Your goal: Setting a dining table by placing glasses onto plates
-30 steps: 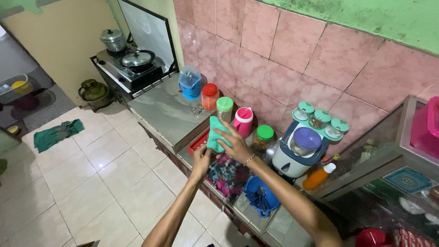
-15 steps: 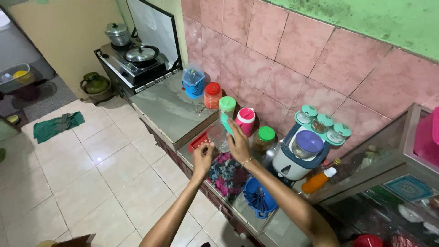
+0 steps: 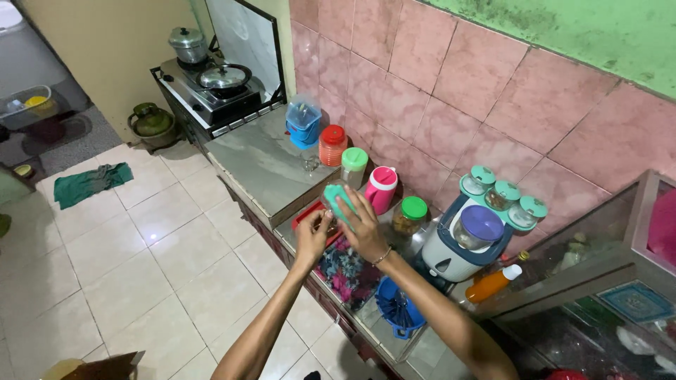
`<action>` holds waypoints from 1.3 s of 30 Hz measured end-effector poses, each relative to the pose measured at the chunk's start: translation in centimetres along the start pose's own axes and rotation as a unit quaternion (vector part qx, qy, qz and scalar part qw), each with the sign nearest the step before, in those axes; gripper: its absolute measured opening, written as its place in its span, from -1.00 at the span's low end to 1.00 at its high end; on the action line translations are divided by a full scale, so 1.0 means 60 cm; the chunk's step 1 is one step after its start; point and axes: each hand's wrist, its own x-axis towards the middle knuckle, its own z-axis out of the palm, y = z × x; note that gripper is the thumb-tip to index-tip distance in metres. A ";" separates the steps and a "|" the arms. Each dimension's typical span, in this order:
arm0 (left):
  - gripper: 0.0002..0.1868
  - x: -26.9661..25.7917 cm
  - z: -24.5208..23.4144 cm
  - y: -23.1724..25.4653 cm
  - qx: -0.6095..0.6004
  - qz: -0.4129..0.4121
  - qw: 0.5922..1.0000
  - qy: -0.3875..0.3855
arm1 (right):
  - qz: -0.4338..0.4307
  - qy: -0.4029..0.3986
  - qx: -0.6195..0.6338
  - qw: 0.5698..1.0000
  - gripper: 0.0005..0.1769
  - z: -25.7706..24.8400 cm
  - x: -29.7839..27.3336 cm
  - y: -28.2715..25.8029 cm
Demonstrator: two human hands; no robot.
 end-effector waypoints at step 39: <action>-0.90 -0.001 -0.071 -0.014 0.157 0.246 0.927 -0.234 | -0.181 -0.328 -0.155 0.914 -0.37 -0.039 0.001 0.054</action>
